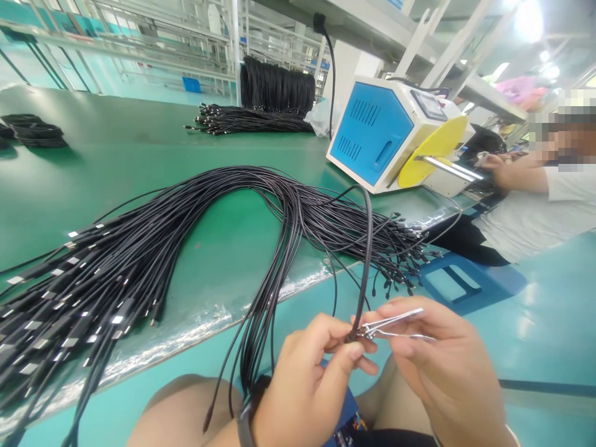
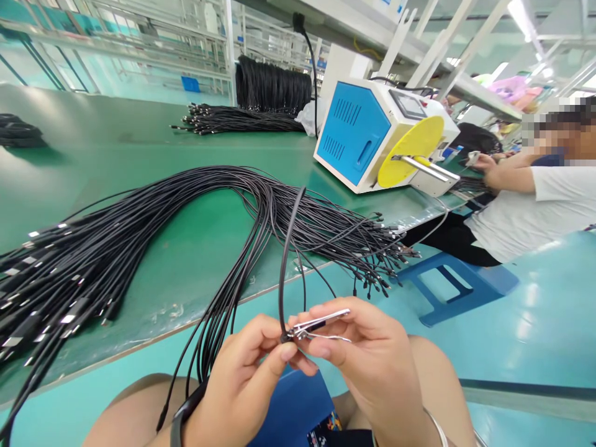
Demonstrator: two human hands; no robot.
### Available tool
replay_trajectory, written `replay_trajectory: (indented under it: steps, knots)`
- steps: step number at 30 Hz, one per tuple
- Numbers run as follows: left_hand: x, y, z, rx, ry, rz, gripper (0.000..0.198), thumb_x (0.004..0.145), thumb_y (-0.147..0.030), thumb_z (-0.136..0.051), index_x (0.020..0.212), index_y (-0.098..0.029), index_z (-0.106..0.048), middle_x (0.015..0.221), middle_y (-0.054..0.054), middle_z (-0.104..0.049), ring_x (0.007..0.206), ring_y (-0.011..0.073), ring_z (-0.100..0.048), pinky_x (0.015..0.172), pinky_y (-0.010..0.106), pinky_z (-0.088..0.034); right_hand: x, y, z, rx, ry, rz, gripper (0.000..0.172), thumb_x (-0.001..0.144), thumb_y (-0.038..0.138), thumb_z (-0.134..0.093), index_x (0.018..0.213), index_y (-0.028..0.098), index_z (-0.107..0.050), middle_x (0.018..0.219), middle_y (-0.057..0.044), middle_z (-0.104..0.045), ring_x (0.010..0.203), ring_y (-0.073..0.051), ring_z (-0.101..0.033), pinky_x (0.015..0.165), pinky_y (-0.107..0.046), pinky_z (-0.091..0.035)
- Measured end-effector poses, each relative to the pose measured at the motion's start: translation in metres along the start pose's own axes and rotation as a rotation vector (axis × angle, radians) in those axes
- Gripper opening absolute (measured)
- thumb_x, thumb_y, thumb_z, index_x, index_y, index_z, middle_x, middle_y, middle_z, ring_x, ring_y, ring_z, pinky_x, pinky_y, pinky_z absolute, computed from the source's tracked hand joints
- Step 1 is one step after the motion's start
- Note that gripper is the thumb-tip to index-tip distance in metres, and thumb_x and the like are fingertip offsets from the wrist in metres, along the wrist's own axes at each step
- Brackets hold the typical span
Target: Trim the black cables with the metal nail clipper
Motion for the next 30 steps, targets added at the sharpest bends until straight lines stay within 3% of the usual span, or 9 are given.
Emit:
replay_trajectory:
  steps: [7,14,16,19,22,26,30]
  knots:
    - [0.002,0.001,0.000,-0.003,-0.006,-0.003,0.014,0.096,-0.031,-0.052,0.090,-0.020,-0.059,0.081,0.005,-0.076,0.077,0.0172,-0.073,0.072,0.025,-0.053,0.001,0.005,0.003,-0.127,-0.033,0.051,0.017,0.062,0.032,-0.089,0.074,0.026,-0.078,0.072,-0.006,-0.076,0.064,-0.022,-0.072,0.053,-0.028,-0.061]
    - [0.005,0.014,-0.008,-0.291,0.007,0.121,0.015,0.091,-0.028,-0.061,0.082,-0.019,-0.053,0.096,0.008,-0.077,0.070,0.0166,-0.075,0.065,0.024,-0.056,0.000,-0.003,0.009,-0.065,-0.074,0.061,0.012,0.073,0.031,-0.082,0.081,0.026,-0.076,0.074,-0.005,-0.075,0.067,-0.019,-0.073,0.061,-0.026,-0.062]
    - [0.006,0.022,-0.011,-0.392,-0.005,0.172,0.021,0.085,-0.027,-0.069,0.080,-0.018,-0.051,0.090,0.007,-0.077,0.065,0.0172,-0.075,0.059,0.023,-0.055,-0.004,-0.007,0.010,-0.033,-0.059,0.053,0.014,0.074,0.033,-0.081,0.084,0.026,-0.075,0.077,-0.005,-0.074,0.072,-0.021,-0.074,0.063,-0.029,-0.062]
    - [0.006,0.028,-0.011,-0.461,-0.054,0.214,0.032,0.074,-0.025,-0.080,0.074,-0.019,-0.048,0.068,0.002,-0.075,0.059,0.0184,-0.074,0.053,0.021,-0.053,-0.011,-0.009,0.006,-0.030,0.001,0.044,0.016,0.077,0.036,-0.078,0.091,0.029,-0.074,0.083,-0.006,-0.072,0.076,-0.025,-0.073,0.055,-0.033,-0.062]
    - [0.006,0.029,-0.010,-0.467,-0.101,0.235,0.037,0.072,-0.024,-0.082,0.071,-0.019,-0.045,0.060,0.000,-0.073,0.056,0.0181,-0.073,0.051,0.020,-0.052,-0.017,-0.001,-0.001,-0.102,0.027,0.141,0.014,0.078,0.034,-0.077,0.092,0.031,-0.075,0.082,-0.005,-0.069,0.070,-0.024,-0.072,0.048,-0.032,-0.061]
    - [0.005,0.027,-0.009,-0.486,-0.131,0.240,0.036,0.072,-0.018,-0.081,0.069,-0.020,-0.045,0.062,-0.001,-0.073,0.057,0.0162,-0.072,0.053,0.020,-0.054,-0.022,0.012,-0.006,-0.243,0.011,0.319,0.015,0.078,0.030,-0.078,0.093,0.030,-0.077,0.079,-0.007,-0.070,0.070,-0.023,-0.071,0.051,-0.028,-0.062]
    - [0.006,0.025,-0.009,-0.481,-0.130,0.222,0.037,0.072,-0.015,-0.079,0.067,-0.020,-0.043,0.061,-0.002,-0.073,0.058,0.0153,-0.072,0.053,0.019,-0.054,-0.021,0.013,-0.007,-0.308,0.034,0.360,0.015,0.081,0.028,-0.075,0.096,0.031,-0.076,0.082,-0.006,-0.071,0.073,-0.020,-0.072,0.056,-0.025,-0.062]
Point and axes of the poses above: each hand's wrist, its own x-axis towards the middle knuckle, its own z-axis out of the back of the hand, y = z × x, the point moved 7 cm from there along x, towards the middle knuckle
